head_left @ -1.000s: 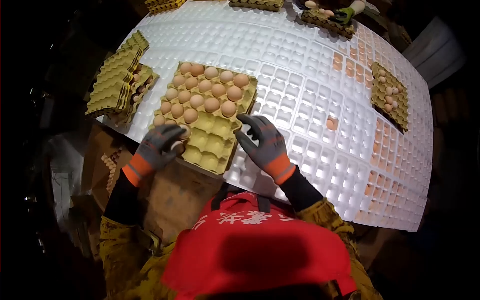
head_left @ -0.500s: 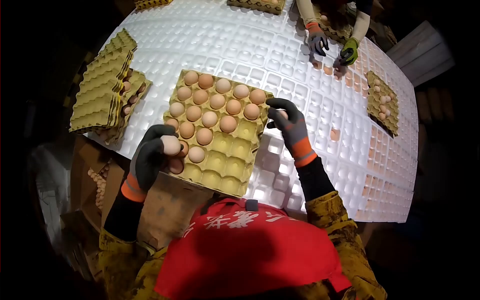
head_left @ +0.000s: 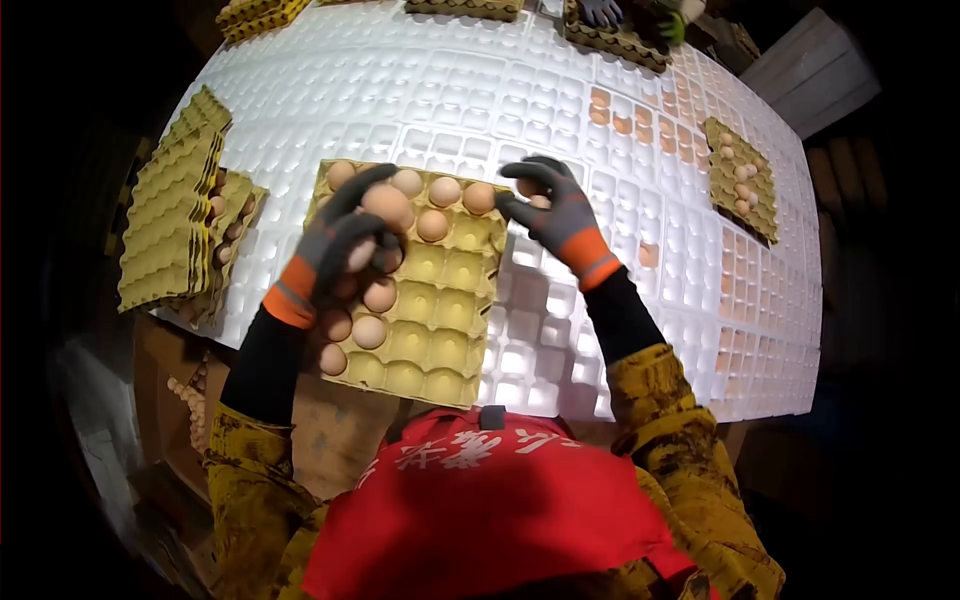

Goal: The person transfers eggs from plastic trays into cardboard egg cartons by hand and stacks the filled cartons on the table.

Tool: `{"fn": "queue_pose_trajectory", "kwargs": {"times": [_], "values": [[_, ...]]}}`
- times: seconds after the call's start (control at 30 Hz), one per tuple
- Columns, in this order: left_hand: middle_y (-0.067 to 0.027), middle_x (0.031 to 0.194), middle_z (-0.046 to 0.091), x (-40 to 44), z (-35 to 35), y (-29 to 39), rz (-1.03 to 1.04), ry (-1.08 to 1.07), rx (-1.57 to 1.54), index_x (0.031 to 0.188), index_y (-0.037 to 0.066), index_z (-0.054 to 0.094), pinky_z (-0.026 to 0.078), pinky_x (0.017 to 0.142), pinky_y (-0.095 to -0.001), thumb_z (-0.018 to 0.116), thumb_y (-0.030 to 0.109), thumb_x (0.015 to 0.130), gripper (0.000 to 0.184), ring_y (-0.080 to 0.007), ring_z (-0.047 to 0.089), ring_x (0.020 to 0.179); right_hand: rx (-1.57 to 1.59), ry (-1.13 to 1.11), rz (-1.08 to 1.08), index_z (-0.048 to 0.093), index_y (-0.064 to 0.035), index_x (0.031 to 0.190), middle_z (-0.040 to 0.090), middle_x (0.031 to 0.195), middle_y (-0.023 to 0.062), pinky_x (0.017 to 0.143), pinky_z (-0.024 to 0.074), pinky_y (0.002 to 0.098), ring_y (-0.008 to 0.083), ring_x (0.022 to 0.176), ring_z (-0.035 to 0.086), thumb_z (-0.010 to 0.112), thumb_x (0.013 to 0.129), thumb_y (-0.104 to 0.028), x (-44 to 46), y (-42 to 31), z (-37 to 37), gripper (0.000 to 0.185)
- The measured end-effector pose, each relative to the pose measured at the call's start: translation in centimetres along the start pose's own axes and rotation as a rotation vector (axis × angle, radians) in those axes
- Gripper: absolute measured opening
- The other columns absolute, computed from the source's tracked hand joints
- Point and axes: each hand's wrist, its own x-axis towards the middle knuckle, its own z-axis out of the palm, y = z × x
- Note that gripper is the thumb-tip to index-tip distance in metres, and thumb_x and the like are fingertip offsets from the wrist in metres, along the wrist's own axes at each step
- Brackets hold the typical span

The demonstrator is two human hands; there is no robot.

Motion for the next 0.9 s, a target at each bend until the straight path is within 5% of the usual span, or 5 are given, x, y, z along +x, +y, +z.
{"fn": "queue_pose_trajectory", "kwargs": {"times": [0.13,0.3,0.53,0.67,0.9], "values": [[-0.0107,0.118,0.06,3.7,-1.5,-2.3,0.4,0.113,0.972,0.133,0.01,0.06,0.053,0.089,-0.0355,0.062,0.014,0.086,0.047,-0.0246,0.062,0.106,-0.729,-0.282,0.059,0.067,-0.0151,0.118,0.053,0.136,0.0156,0.09,0.0542,0.0467,0.0366,0.111,0.063,0.086,0.07,-0.041,2.3,-1.5,2.8,0.058],[-0.0123,0.139,0.051,5.6,5.2,-2.8,0.268,0.073,2.02,0.119,0.019,0.066,0.055,0.087,-0.041,0.079,0.017,0.068,0.053,-0.0349,0.059,0.112,-0.086,0.042,0.076,0.068,-0.0119,0.117,0.061,0.125,0.018,0.097,0.0511,0.0441,0.0336,0.116,0.061,0.08,0.073,-0.05,-1.0,0.8,1.8,0.059],[-0.0125,0.116,0.059,5.0,5.2,0.3,0.467,-0.003,1.648,0.109,0.009,0.069,0.052,0.085,-0.0431,0.077,0.013,0.07,0.04,-0.0335,0.062,0.102,0.301,0.069,0.393,0.066,-0.0042,0.119,0.063,0.119,0.0154,0.096,0.0497,0.0396,0.0294,0.114,0.059,0.081,0.081,-0.033,-12.0,7.3,-6.7,0.05],[-0.01,0.113,0.06,8.3,8.8,1.7,0.197,-0.06,1.171,0.111,0.002,0.067,0.051,0.088,-0.0353,0.083,0.011,0.071,0.044,-0.0253,0.062,0.102,0.336,0.073,0.702,0.066,-0.0058,0.122,0.06,0.125,0.0136,0.095,0.0508,0.0389,0.0274,0.112,0.062,0.082,0.08,-0.033,-15.0,12.8,-14.8,0.053],[-0.0086,0.112,0.062,26.1,25.2,-5.0,0.484,-0.053,1.265,0.109,0.006,0.07,0.054,0.085,-0.0373,0.086,0.026,0.073,0.044,-0.0282,0.066,0.096,-0.313,0.198,0.359,0.067,-0.0126,0.116,0.061,0.122,0.0119,0.093,0.0517,0.0414,0.0313,0.11,0.062,0.08,0.078,-0.042,-3.6,25.4,-25.9,0.05]]}}
